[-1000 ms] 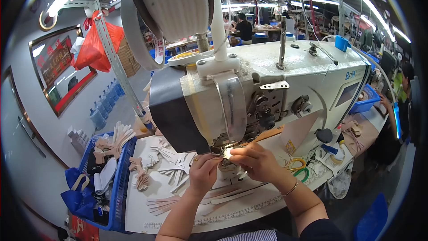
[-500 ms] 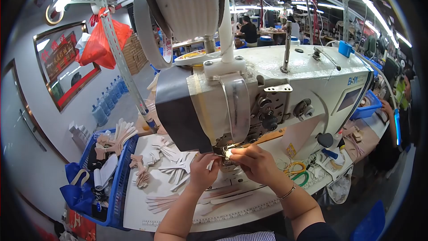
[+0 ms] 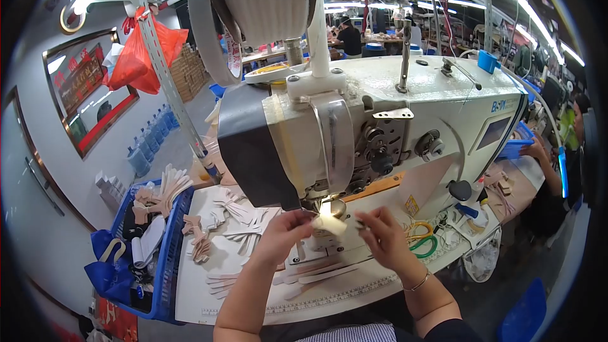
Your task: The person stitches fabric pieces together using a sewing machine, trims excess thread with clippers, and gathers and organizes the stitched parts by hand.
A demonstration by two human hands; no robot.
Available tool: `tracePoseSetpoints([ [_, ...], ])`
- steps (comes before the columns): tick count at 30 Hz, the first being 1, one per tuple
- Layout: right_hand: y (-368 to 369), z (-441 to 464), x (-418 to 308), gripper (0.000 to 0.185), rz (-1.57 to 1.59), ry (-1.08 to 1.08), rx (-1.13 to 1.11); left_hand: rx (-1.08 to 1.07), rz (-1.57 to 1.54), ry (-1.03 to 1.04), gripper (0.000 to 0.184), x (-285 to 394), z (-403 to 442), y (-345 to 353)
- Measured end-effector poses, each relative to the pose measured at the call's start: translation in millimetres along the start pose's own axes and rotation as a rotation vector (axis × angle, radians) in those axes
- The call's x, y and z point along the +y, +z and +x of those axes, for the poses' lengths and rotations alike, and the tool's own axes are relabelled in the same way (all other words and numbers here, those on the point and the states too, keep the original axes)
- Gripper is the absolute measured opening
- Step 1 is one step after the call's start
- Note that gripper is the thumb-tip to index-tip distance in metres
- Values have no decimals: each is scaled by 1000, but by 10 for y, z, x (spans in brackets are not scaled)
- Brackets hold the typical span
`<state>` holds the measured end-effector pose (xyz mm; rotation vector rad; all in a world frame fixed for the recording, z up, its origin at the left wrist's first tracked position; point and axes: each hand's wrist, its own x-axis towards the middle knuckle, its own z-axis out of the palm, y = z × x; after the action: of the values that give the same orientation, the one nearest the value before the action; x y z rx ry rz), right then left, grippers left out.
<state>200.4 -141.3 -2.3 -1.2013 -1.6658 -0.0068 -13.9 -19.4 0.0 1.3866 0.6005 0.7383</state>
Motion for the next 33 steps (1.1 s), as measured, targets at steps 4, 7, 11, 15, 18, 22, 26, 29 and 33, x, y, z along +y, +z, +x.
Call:
tracePoseSetpoints([
  [4,122,-207,-193,30,107,-66,-56,47,31,-70,28,-74,-540,194],
  [7,276,-298,-272,27,44,-79,-100,76,91,-66,25,-177,-796,244],
  [11,365,-366,-320,27,20,-86,-145,95,103,-85,24,-204,-981,254],
  [15,366,-376,-393,24,16,-134,-164,63,68,-34,25,-233,-1059,297],
  [18,348,-392,-415,23,-6,-177,-154,36,-43,-95,27,-230,-1102,298],
  [22,317,-448,-477,22,3,-185,-153,25,-114,-118,28,-384,-1175,276],
  [26,333,-574,-502,20,180,-93,-135,13,-198,-133,27,-462,-1279,337],
  [29,291,-658,-510,16,493,22,-174,36,-195,-28,21,-546,-1376,424],
  [33,220,-838,-445,14,909,208,-145,143,-92,194,16,-637,-1595,410],
])
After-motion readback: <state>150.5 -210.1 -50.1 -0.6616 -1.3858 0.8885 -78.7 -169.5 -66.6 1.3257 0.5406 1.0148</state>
